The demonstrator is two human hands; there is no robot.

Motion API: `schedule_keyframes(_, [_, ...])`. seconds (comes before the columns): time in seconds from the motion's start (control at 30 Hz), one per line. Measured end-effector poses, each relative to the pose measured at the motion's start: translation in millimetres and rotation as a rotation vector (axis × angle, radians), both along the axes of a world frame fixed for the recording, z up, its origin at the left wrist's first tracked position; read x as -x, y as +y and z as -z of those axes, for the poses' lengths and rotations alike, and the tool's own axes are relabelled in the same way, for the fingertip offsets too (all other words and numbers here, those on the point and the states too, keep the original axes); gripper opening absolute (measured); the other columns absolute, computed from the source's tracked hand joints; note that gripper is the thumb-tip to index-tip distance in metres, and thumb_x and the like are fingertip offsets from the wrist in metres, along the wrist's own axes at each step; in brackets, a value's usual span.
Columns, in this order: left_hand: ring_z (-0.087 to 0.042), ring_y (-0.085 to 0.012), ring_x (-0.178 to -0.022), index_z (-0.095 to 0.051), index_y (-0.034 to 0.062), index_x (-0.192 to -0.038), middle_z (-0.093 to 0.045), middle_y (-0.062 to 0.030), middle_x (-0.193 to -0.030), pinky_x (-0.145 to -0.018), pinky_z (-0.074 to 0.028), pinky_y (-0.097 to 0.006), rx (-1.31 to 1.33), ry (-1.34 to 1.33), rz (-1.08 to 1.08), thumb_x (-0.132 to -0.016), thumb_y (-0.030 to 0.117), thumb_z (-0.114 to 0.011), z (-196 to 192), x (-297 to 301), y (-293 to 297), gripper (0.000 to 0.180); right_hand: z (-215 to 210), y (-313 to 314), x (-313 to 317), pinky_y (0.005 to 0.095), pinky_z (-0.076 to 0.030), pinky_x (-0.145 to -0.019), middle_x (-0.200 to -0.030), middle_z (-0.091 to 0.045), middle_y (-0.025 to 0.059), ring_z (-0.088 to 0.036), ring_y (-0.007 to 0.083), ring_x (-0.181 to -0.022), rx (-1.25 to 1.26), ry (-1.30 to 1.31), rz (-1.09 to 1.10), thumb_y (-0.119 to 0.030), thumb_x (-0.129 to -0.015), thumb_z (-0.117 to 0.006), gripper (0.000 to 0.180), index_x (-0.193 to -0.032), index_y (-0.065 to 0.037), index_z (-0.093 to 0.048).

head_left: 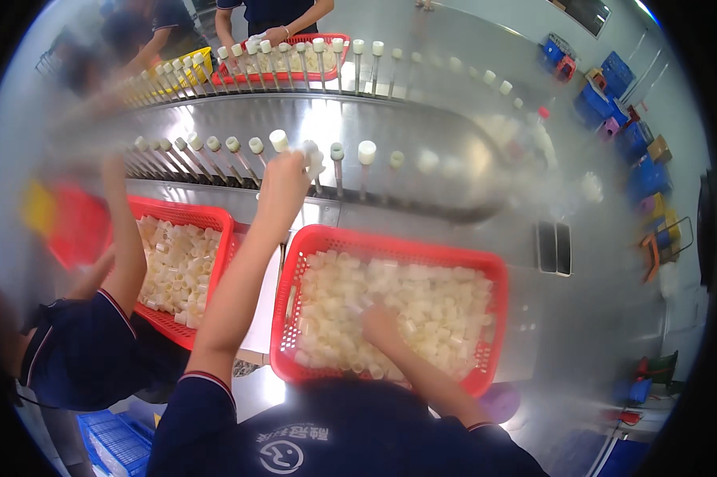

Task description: The person picks up small white cylindrical objects from a red basket and places them one at a time onto the vertical spikes of a moving conveyor belt.

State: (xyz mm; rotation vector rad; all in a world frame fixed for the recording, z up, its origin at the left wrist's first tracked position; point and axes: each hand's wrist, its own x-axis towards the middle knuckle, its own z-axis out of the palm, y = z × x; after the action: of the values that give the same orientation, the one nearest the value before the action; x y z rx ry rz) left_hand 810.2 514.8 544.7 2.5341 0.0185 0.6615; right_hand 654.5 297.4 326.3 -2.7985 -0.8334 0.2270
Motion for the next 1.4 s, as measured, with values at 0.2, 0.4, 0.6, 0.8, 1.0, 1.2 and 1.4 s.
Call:
schedule_keyframes(0.2, [-0.058, -0.0329, -0.063, -0.059, -0.0027, -0.064, -0.057, -0.0211, -0.066, -0.059, -0.048, -0.037, -0.501, 0.127, 0.171, -0.062, 0.011, -0.066, -24.6, -73.2, -17.5, 0.015, 7.9, 23.0, -21.7, 0.0582, -0.040, -0.063, -0.103, -0.052, 0.0061, -0.044, 0.0304, -0.102, 0.060, 0.181, 0.201, -0.010, -0.076, -0.048, 0.040, -0.110, -0.030, -0.051])
schedule_keyframes(0.4, [-0.057, -0.0332, -0.071, -0.054, -0.0037, -0.072, -0.054, -0.0192, -0.073, -0.059, -0.049, -0.036, -0.420, 0.064, 0.251, -0.069, 0.002, -0.051, 3.1, -61.4, -51.0, 0.007, 14.8, 19.6, -21.5, 0.0407, -0.048, -0.056, -0.080, -0.055, 0.0074, -0.049, 0.0300, -0.091, 0.069, -0.050, 0.141, -0.008, -0.074, -0.049, 0.024, -0.089, -0.021, -0.061])
schedule_keyframes(0.6, [-0.054, -0.0341, -0.082, -0.059, 0.0043, -0.093, -0.055, -0.0197, -0.087, -0.068, -0.044, -0.040, -0.115, 0.204, 0.620, -0.071, 0.022, -0.061, 127.5, 66.7, -67.1, 0.028, -7.7, -6.2, -2.6, 0.0368, -0.049, -0.060, -0.081, -0.057, 0.0093, -0.053, 0.0342, -0.079, 0.028, 0.311, -0.070, -0.004, -0.067, -0.056, 0.034, -0.100, -0.013, -0.056])
schedule_keyframes(0.8, [-0.052, -0.0343, -0.083, -0.059, 0.0062, -0.094, -0.055, -0.0195, -0.088, -0.070, -0.043, -0.042, -0.179, 0.226, 0.491, -0.071, 0.029, -0.058, 230.2, 131.6, -99.4, 0.032, -27.9, -78.7, 11.4, 0.0425, -0.045, -0.081, -0.117, -0.046, 0.0141, -0.048, 0.0382, -0.102, -1.418, 1.237, 0.467, -0.018, -0.077, -0.056, 0.050, -0.122, -0.013, -0.036])
schedule_keyframes(1.0, [-0.053, -0.0345, -0.082, -0.060, 0.0099, -0.089, -0.056, -0.0190, -0.087, -0.071, -0.043, -0.041, -0.108, 0.716, 0.690, -0.069, 0.022, -0.056, 262.9, 151.0, -135.0, 0.024, -54.4, -86.5, 8.2, 0.0491, -0.027, -0.098, -0.132, -0.029, 0.0150, -0.032, 0.0427, -0.116, -2.094, 1.591, 0.346, -0.037, -0.083, -0.047, 0.050, -0.125, -0.016, -0.033])
schedule_keyframes(1.2, [-0.056, -0.0301, -0.078, -0.061, 0.0083, -0.085, -0.058, -0.0159, -0.081, -0.068, -0.045, -0.040, -0.087, 0.643, 0.874, -0.064, 0.016, -0.058, 216.2, 143.6, -128.0, 0.023, -63.7, -68.8, -9.3, 0.0443, -0.040, -0.089, -0.124, -0.039, 0.0129, -0.039, 0.0395, -0.112, -2.264, 1.607, 0.575, -0.024, -0.082, -0.052, 0.039, -0.117, -0.012, -0.041])
schedule_keyframes(1.4, [-0.058, -0.0293, -0.073, -0.063, 0.0073, -0.084, -0.059, -0.0158, -0.083, -0.064, -0.047, -0.039, -0.267, 0.873, 0.565, -0.063, 0.007, -0.054, 199.2, 162.6, -127.4, 0.022, -64.0, -63.0, -21.9, 0.0360, -0.051, -0.075, -0.111, -0.050, 0.0111, -0.052, 0.0320, -0.100, -1.898, 1.285, 0.733, -0.012, -0.082, -0.052, 0.033, -0.113, -0.007, -0.042])
